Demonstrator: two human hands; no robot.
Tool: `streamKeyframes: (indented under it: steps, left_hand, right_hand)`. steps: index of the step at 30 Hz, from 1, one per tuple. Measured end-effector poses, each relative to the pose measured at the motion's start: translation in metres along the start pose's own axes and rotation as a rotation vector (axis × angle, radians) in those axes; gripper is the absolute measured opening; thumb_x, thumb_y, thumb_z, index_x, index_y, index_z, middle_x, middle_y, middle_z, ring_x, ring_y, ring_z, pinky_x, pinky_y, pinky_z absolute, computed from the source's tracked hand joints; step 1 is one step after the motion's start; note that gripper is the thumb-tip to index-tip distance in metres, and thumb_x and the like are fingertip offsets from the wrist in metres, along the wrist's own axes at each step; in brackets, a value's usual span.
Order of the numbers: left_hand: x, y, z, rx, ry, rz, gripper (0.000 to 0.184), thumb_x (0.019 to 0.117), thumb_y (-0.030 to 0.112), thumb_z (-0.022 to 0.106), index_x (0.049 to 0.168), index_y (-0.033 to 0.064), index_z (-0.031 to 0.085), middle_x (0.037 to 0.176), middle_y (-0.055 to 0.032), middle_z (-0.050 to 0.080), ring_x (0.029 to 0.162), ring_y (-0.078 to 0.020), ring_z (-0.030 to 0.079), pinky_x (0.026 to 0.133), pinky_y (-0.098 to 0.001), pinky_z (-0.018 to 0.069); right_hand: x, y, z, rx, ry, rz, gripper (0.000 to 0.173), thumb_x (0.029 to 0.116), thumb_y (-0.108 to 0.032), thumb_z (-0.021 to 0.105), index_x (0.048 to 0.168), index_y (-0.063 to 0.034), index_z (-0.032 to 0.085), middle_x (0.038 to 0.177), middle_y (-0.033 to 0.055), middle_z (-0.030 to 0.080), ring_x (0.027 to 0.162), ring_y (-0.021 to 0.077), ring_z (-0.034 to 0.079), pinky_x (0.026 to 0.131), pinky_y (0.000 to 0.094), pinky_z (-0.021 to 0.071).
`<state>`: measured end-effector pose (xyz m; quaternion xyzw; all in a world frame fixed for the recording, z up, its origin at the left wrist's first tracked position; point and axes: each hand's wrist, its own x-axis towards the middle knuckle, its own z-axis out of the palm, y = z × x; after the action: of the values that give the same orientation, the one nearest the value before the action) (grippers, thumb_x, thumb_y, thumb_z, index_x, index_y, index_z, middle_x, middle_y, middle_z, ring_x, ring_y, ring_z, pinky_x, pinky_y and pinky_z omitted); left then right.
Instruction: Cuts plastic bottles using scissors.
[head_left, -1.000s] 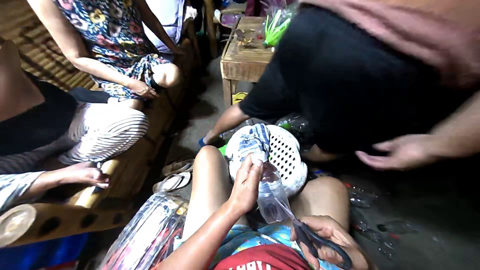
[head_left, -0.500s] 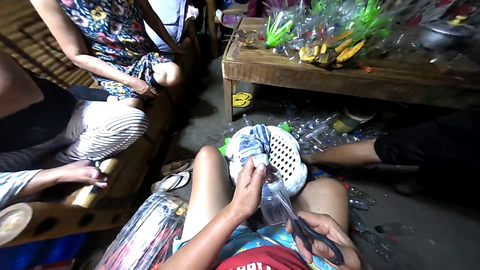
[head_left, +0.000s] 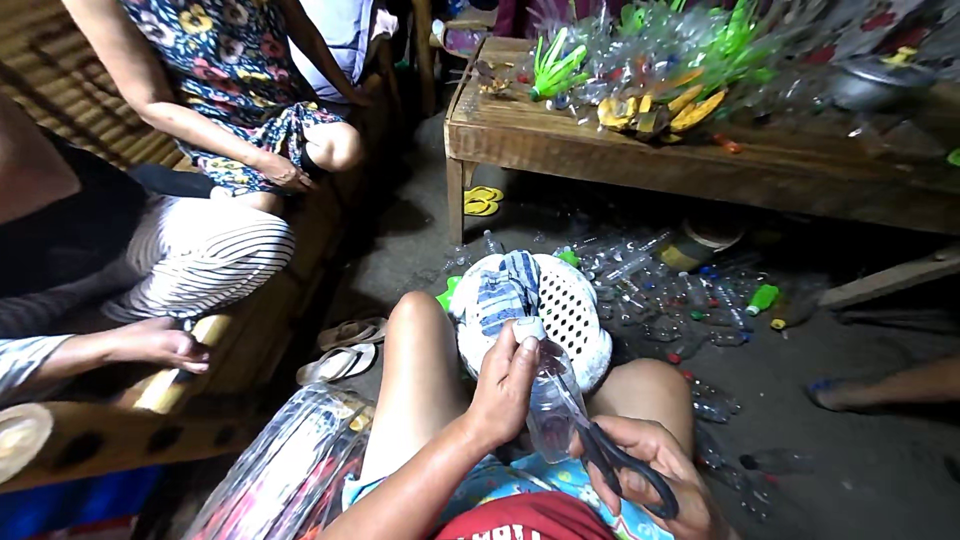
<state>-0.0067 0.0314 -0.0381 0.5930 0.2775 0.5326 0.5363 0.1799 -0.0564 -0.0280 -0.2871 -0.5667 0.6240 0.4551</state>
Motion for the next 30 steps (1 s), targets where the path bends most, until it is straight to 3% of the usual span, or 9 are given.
streamKeyframes:
  steps: [10,20,27,30]
  left_hand:
    - [-0.002,-0.004,-0.001,-0.008,0.004,-0.001,0.040,0.1090,0.020,0.028,0.121,-0.0117,0.049,0.098,-0.0013,0.062,0.092,0.0034,0.060,0.086,-0.0189,0.0523]
    - [-0.001,-0.007,-0.004,-0.024,0.012,-0.022,0.040,0.1092,0.020,0.027,0.121,-0.0113,0.049,0.098,-0.0014,0.062,0.092,0.0021,0.061,0.085,-0.0196,0.0529]
    - [-0.002,-0.011,-0.003,0.019,-0.023,0.047,0.036,0.1088,0.019,0.031,0.116,-0.0095,0.051,0.093,0.0022,0.058,0.087,0.0069,0.055,0.081,-0.0150,0.0483]
    - [-0.002,-0.011,-0.003,0.016,-0.022,0.036,0.038,0.1089,0.020,0.031,0.116,-0.0106,0.052,0.094,0.0001,0.059,0.089,0.0050,0.057,0.084,-0.0171,0.0501]
  right_hand:
    - [-0.002,0.003,0.003,-0.008,0.016,0.010,0.041,0.0979,-0.047,0.064,0.119,-0.0123,0.071,0.077,-0.0095,0.070,0.064,-0.0059,0.061,0.060,0.0123,0.0512]
    - [0.000,0.007,0.006,-0.017,0.046,-0.019,0.030,0.0977,-0.033,0.068,0.120,-0.0133,0.071,0.081,-0.0097,0.072,0.068,-0.0066,0.063,0.064,0.0115,0.0529]
    - [0.001,0.004,0.002,0.020,0.019,0.016,0.036,0.0971,-0.040,0.068,0.119,-0.0110,0.071,0.079,-0.0079,0.072,0.066,-0.0042,0.064,0.062,0.0135,0.0539]
    - [0.001,0.003,0.002,0.001,0.021,0.023,0.036,0.0971,-0.039,0.068,0.120,-0.0114,0.071,0.079,-0.0083,0.071,0.066,-0.0045,0.064,0.062,0.0135,0.0540]
